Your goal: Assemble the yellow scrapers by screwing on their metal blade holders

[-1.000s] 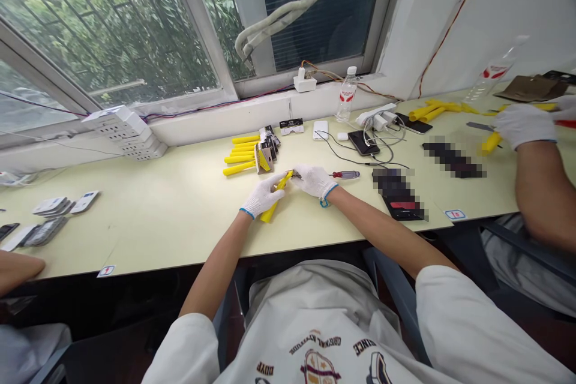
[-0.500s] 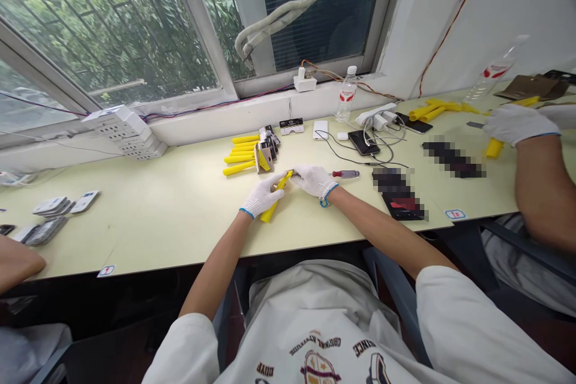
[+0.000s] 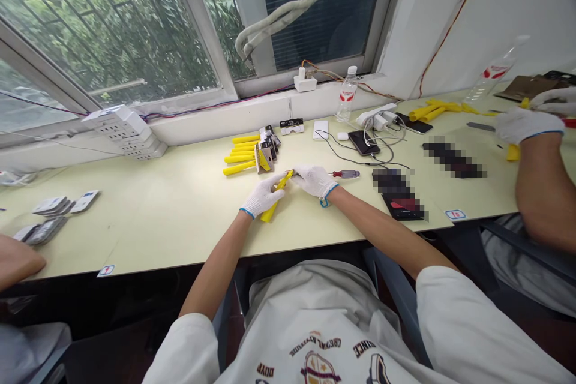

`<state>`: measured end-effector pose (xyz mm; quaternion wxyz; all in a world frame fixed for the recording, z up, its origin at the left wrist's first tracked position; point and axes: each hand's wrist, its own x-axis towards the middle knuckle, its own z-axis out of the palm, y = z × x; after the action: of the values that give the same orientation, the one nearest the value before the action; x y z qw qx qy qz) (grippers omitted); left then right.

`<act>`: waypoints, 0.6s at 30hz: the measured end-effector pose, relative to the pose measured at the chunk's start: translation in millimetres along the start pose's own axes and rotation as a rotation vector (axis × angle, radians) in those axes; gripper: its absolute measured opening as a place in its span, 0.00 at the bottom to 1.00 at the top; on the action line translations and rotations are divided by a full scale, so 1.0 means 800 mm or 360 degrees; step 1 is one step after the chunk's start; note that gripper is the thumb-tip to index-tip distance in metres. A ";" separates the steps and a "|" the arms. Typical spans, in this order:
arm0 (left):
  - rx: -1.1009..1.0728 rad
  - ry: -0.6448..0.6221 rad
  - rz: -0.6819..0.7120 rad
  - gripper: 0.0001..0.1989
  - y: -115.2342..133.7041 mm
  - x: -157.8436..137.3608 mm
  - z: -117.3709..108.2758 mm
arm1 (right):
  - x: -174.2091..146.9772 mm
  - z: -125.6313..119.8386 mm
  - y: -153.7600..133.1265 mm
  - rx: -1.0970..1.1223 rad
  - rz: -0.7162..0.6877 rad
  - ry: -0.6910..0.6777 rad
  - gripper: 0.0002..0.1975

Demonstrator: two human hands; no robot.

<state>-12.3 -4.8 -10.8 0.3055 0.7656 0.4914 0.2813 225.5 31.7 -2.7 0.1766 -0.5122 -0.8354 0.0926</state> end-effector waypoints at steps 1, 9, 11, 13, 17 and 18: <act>0.0000 -0.0003 0.0001 0.36 0.000 0.000 0.000 | 0.000 0.001 0.001 0.0010 -0.0006 0.0011 0.19; 0.0025 -0.0001 0.0002 0.36 0.000 0.000 -0.001 | 0.005 0.008 0.004 0.0030 -0.0023 0.0083 0.29; 0.0027 -0.0002 -0.0002 0.36 0.001 0.000 -0.001 | 0.003 0.003 0.002 0.0004 -0.0015 0.0040 0.23; 0.0014 -0.0001 0.0001 0.36 0.001 0.000 0.000 | 0.000 -0.001 -0.001 -0.0019 -0.0009 0.0003 0.20; -0.0024 0.0001 0.0009 0.37 0.002 0.000 0.000 | -0.002 -0.007 -0.006 -0.0055 0.0007 -0.0046 0.19; -0.0025 -0.0004 0.0008 0.37 0.002 -0.001 0.000 | -0.002 -0.008 -0.007 -0.0063 0.0010 -0.0054 0.19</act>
<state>-11.5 -5.7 -9.6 0.3116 0.7647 0.4868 0.2850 224.2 27.6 4.5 0.1519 -0.5166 -0.8383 0.0853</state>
